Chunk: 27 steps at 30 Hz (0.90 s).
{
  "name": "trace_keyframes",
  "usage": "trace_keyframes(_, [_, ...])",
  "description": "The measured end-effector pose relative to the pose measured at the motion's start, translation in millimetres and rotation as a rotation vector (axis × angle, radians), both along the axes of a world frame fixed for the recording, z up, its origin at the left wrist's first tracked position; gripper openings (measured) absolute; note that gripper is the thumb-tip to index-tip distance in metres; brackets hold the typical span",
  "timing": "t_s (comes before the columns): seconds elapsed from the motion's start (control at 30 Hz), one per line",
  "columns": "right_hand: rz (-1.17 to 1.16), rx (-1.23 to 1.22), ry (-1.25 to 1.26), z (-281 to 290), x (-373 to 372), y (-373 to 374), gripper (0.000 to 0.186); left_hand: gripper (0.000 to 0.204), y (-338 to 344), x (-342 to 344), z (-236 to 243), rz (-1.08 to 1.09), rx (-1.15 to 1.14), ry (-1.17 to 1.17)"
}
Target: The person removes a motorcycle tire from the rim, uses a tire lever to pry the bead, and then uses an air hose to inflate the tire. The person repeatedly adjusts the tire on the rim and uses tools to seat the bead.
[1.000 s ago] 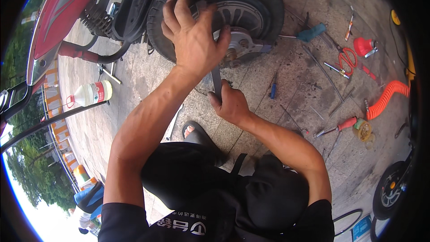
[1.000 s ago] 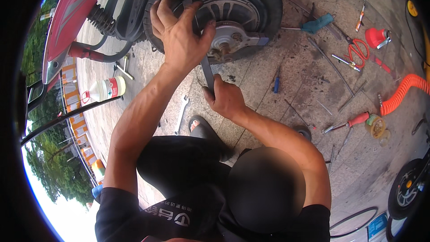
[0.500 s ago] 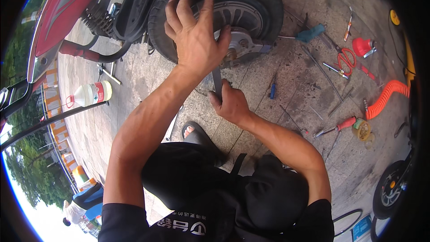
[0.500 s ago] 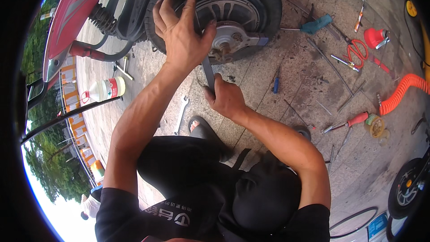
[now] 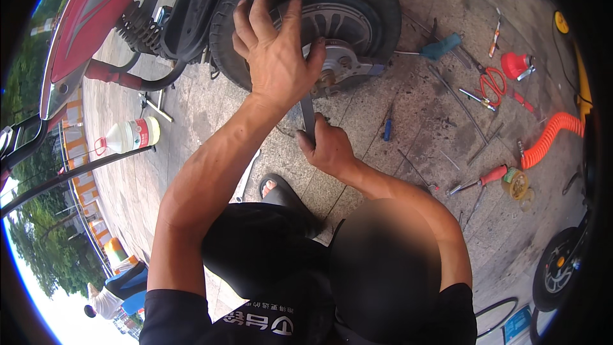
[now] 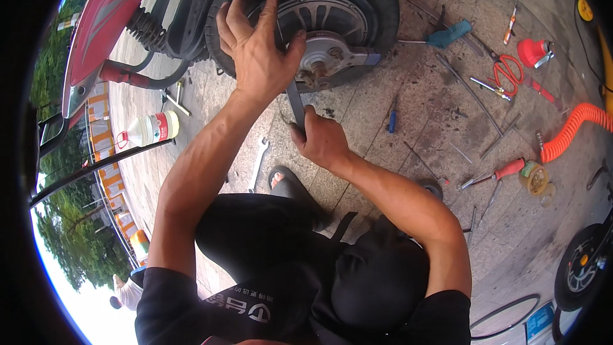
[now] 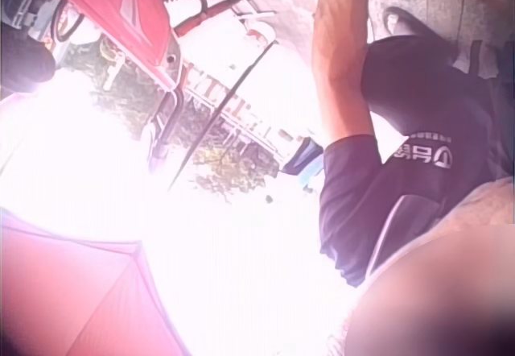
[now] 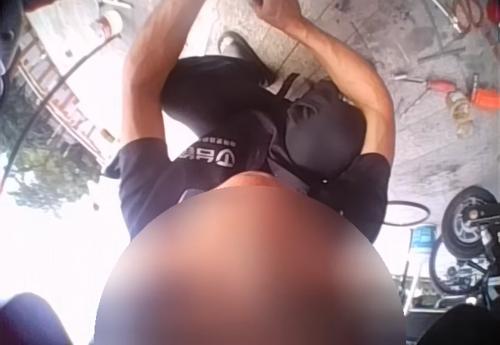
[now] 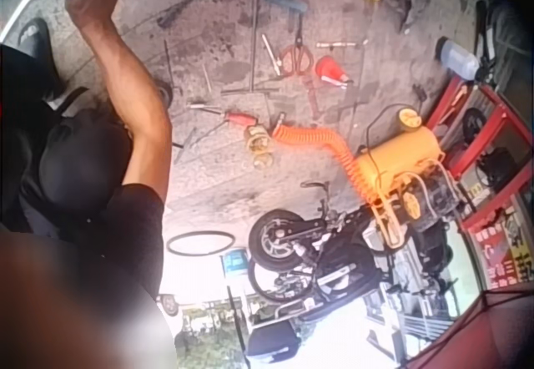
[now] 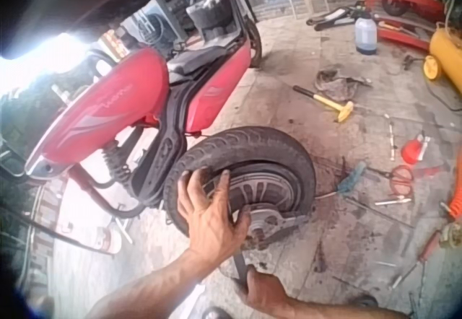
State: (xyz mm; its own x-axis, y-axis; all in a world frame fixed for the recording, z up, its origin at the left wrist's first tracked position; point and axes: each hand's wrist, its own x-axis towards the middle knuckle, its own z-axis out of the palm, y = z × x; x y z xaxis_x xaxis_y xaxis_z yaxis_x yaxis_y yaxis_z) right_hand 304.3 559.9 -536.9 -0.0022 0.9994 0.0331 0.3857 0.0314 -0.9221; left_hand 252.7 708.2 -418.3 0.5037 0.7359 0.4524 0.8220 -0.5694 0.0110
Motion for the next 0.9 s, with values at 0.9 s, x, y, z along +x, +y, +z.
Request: trace_keyframes(0.9, [0.005, 0.030, 0.003, -4, -3, 1, 0.041, 0.049, 3, 39, 28, 0.251, -0.508, -0.560])
